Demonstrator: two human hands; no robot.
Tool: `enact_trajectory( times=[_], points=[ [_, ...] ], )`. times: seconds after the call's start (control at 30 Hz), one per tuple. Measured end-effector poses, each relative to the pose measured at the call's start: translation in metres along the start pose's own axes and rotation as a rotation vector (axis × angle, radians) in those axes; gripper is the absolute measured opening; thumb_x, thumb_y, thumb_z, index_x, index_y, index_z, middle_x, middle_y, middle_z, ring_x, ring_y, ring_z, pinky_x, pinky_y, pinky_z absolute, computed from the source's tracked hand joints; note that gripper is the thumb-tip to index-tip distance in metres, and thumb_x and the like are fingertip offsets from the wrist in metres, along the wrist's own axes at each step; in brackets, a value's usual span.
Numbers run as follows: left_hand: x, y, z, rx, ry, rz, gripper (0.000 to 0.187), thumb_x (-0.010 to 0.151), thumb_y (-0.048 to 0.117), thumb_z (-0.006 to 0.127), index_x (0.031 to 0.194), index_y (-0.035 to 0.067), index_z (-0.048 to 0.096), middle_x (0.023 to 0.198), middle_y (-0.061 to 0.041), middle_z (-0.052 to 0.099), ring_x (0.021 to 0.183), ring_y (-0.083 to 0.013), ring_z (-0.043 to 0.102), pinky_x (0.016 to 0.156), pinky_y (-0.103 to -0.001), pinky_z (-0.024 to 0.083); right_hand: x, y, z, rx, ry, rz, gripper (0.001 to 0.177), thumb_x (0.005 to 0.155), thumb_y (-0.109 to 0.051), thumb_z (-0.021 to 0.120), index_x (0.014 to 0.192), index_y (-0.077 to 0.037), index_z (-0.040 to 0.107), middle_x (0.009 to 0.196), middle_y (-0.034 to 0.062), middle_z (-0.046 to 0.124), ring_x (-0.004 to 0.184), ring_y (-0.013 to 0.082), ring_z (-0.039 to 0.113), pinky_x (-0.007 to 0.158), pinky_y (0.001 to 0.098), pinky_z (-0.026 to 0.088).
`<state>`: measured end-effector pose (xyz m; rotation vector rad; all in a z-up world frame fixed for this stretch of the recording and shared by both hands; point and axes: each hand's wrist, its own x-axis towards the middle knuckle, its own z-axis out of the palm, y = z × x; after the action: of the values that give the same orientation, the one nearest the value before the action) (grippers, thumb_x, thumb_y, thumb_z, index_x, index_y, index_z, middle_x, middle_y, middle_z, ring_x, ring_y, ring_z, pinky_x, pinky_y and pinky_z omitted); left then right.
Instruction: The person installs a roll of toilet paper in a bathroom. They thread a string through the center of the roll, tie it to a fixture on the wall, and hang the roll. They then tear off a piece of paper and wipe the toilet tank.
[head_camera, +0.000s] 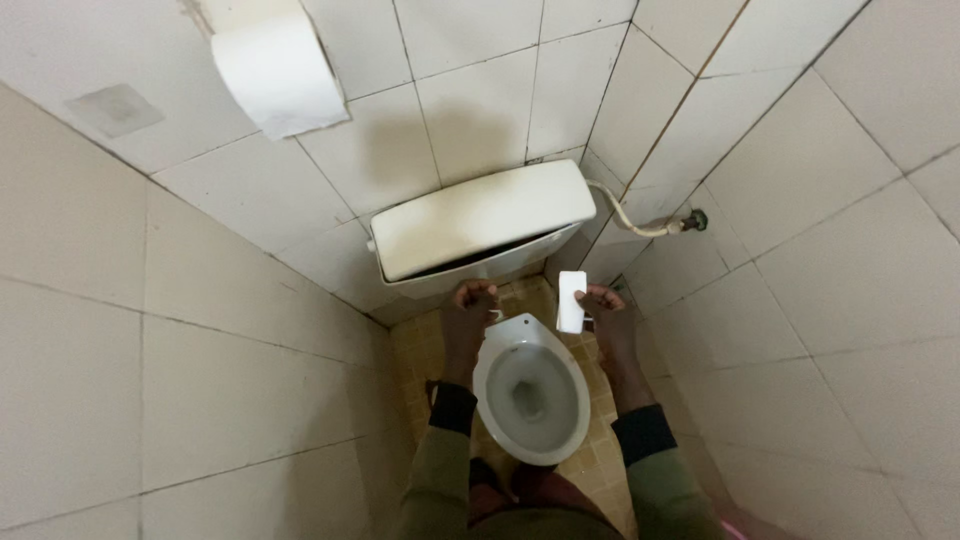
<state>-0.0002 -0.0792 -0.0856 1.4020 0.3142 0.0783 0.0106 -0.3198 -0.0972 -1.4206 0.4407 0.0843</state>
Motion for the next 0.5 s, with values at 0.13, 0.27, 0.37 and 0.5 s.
enact_trajectory(
  times=[0.13,0.27,0.37,0.5],
  points=[
    [0.018,0.014,0.018,0.14,-0.006,0.067,0.025,0.097,0.03,0.071,0.106,0.007,0.073,0.09,-0.002,0.073,0.082,-0.0103,0.071,0.072,-0.029,0.061,0.059,0.003,-0.015,-0.017,0.039,-0.013,0.023,0.085,-0.014,0.081,0.104,-0.003,0.073,0.093,0.0033,0.073,0.08,0.0133,0.069,0.07,0.0316,0.059],
    [0.03,0.02,0.025,0.133,0.031,0.102,0.027,0.098,0.028,0.069,0.113,0.005,0.071,0.093,-0.003,0.071,0.084,-0.0124,0.07,0.071,-0.031,0.06,0.109,0.009,-0.024,-0.155,0.085,-0.187,0.02,0.09,-0.012,0.083,0.098,0.002,0.072,0.084,0.0066,0.065,0.07,0.0169,0.058,0.061,0.0344,0.047],
    [0.038,0.018,0.021,0.151,0.007,0.111,0.03,0.098,0.028,0.067,0.118,0.006,0.069,0.095,-0.003,0.072,0.087,-0.0127,0.072,0.073,-0.031,0.059,0.144,0.008,-0.016,-0.344,0.152,-0.21,0.019,0.088,-0.014,0.082,0.098,-0.001,0.073,0.081,0.0071,0.069,0.068,0.0184,0.06,0.061,0.0352,0.047],
    [0.054,0.007,0.016,0.148,-0.001,0.074,0.031,0.098,0.027,0.067,0.118,0.003,0.07,0.096,-0.005,0.073,0.088,-0.0141,0.074,0.077,-0.033,0.06,0.172,0.005,-0.002,-0.554,0.226,-0.446,0.021,0.085,-0.014,0.083,0.099,-0.003,0.074,0.087,0.0062,0.074,0.077,0.0167,0.07,0.07,0.0331,0.055]
  ],
)
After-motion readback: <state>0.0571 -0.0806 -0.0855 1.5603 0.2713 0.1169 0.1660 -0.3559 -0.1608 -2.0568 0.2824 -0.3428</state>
